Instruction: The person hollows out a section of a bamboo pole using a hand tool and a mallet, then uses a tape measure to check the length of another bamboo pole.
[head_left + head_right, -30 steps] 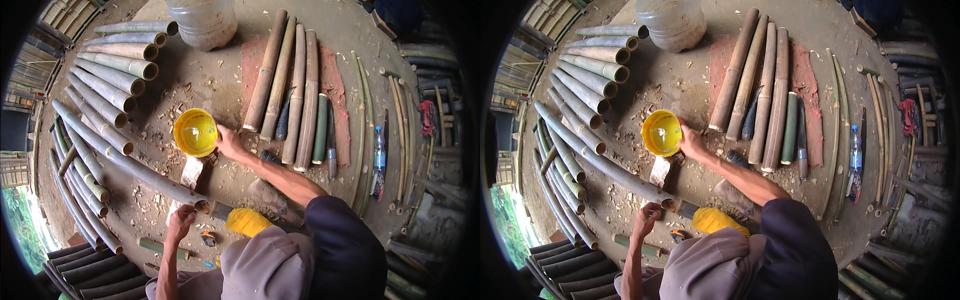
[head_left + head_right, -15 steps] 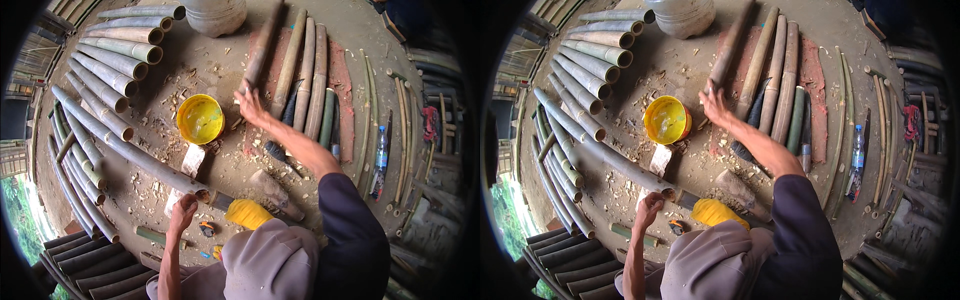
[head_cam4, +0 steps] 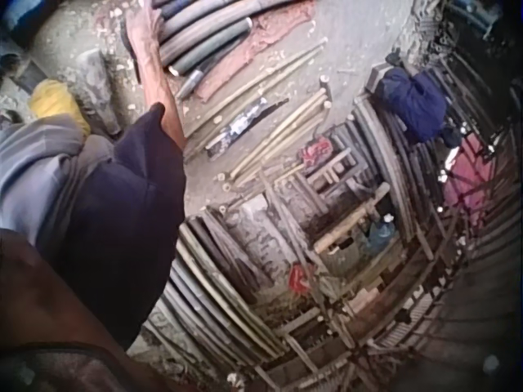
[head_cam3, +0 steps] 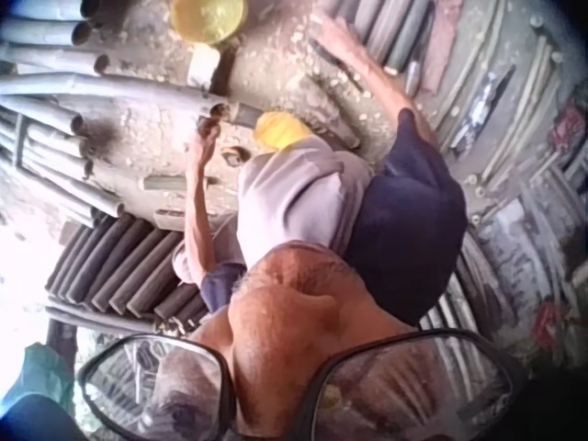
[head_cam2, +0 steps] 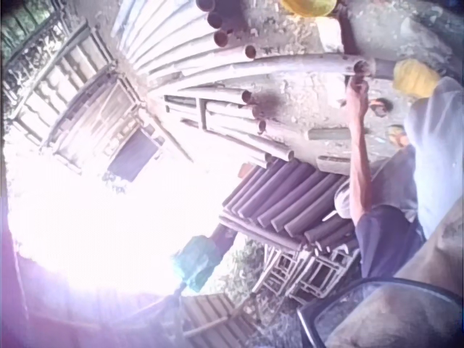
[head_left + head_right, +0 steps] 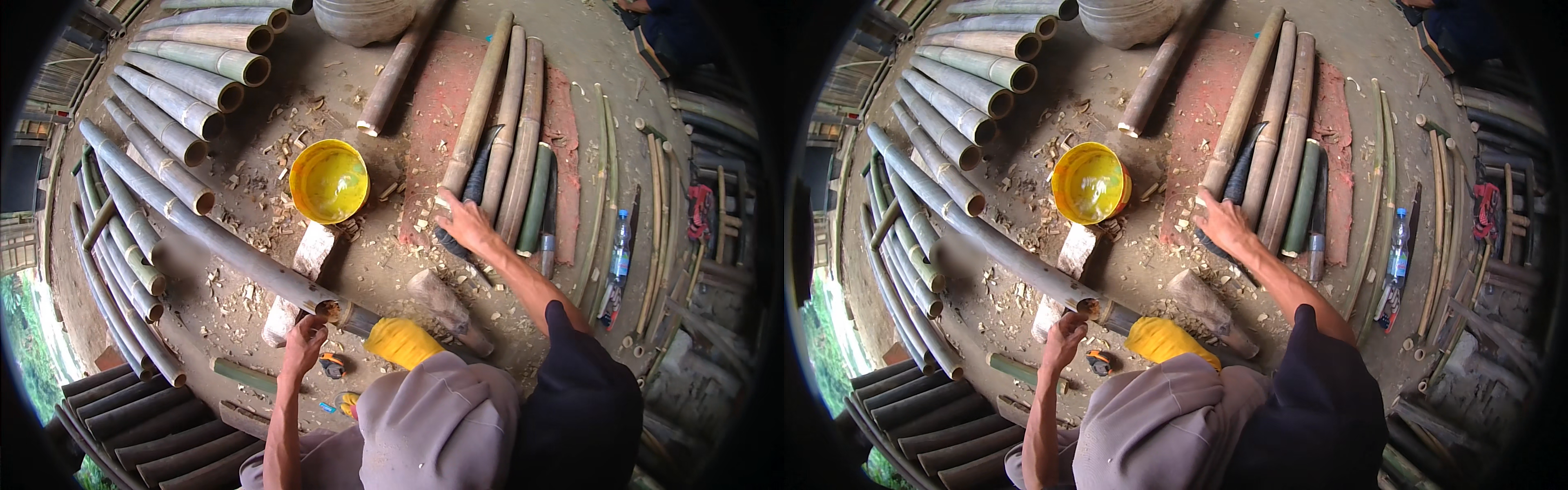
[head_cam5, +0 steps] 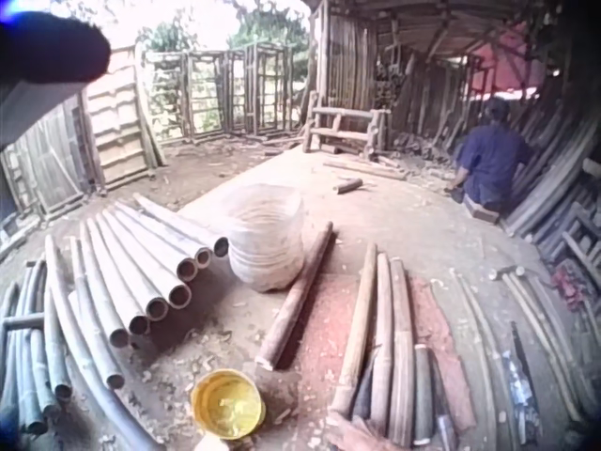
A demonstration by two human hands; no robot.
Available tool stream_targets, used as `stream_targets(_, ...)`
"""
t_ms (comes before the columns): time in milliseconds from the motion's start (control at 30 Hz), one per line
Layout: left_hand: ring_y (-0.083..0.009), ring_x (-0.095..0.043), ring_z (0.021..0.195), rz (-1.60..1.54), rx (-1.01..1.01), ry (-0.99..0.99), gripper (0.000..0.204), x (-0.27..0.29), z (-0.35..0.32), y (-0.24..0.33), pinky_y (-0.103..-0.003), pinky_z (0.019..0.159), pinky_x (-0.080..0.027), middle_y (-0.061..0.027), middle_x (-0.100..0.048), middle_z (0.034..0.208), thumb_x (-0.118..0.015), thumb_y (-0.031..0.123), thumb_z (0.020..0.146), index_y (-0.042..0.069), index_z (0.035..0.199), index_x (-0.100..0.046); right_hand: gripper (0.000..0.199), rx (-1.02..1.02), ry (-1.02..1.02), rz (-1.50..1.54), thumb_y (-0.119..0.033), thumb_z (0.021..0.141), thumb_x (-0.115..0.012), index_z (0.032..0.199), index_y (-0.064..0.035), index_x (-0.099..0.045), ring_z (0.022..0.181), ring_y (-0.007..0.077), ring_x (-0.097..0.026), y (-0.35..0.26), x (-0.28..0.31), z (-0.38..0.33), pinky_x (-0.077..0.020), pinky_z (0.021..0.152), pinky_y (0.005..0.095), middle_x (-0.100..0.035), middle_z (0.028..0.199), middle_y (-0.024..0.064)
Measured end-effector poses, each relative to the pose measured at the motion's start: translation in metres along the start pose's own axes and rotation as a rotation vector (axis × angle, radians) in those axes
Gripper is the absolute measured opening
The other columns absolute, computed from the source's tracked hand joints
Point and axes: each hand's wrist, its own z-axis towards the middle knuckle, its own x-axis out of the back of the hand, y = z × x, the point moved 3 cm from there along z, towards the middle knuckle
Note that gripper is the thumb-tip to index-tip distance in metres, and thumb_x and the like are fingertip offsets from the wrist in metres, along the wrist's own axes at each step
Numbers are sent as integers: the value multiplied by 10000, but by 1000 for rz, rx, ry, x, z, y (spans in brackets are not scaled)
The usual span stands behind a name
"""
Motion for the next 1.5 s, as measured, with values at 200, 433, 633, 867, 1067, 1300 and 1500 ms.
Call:
stream_targets(200, -206, -643, 769, 24, -35, -1, 289, -7, 3, 16, -328, 725, -508, -124, -678, 927, -602, 186, 858, 15, 1091, -618, 414, 102, 350, -69, -191, 883, -631, 1252, -59, -501, 549, 235, -576, 6, -26, 27, -515, 422, 323, -558, 861, 258)
stream_targets(433, -193, -640, 779, -13, -36, -3, 299, -10, 9, 5, -321, 730, -505, -120, -678, 923, -607, 184, 850, 14, 1095, -620, 280, 91, 623, -100, -201, 878, -626, 1106, -75, -525, 865, 367, -533, -11, -25, 67, -490, 620, 463, -440, 1025, 308)
stream_targets(633, -189, -641, 782, -43, -38, -12, 299, -12, 9, 9, -322, 735, -505, -115, -681, 920, -606, 187, 850, 19, 1096, -628, 232, 111, 898, 96, -72, 779, -630, 967, -86, -493, 849, 324, -496, -26, -10, 104, -430, 616, 462, -397, 986, 252)
stream_targets(867, -193, -652, 814, -40, -102, -25, 294, -17, 15, 19, -320, 744, -507, -116, -686, 926, -604, 178, 854, 11, 1095, -628, 530, 566, 719, 46, -129, 815, -666, 1307, -176, -475, 1127, 484, -481, -37, 1, 128, -474, 905, 475, -385, 1272, 391)
stream_targets(1067, -197, -661, 824, -39, -89, -6, 263, -21, 19, 21, -322, 745, -512, -118, -688, 922, -611, 168, 851, 3, 1055, -633, 571, 135, 653, 102, -146, 794, -684, 1316, -87, -459, 1027, 386, -529, 29, -7, 32, -476, 835, 508, -458, 1249, 272)
stream_targets(1300, -174, -638, 795, -97, -156, 6, 245, -24, 20, 17, -309, 733, -502, -106, -680, 897, -600, 136, 858, 2, 1062, -630, 644, -84, 858, -332, -58, 745, -673, 1338, -165, -446, 1090, 389, -429, 40, -6, 44, -404, 874, 492, -381, 1314, 271)
stream_targets(1500, -120, -573, 837, -132, -134, -52, 267, -24, 18, 14, -261, 778, -464, -60, -634, 908, -591, 137, 885, -18, 1101, -603, 769, -184, 867, -11, -47, 658, -739, 1357, -134, -431, 1107, 395, -445, 47, 14, 54, -393, 940, 495, -442, 1264, 255)
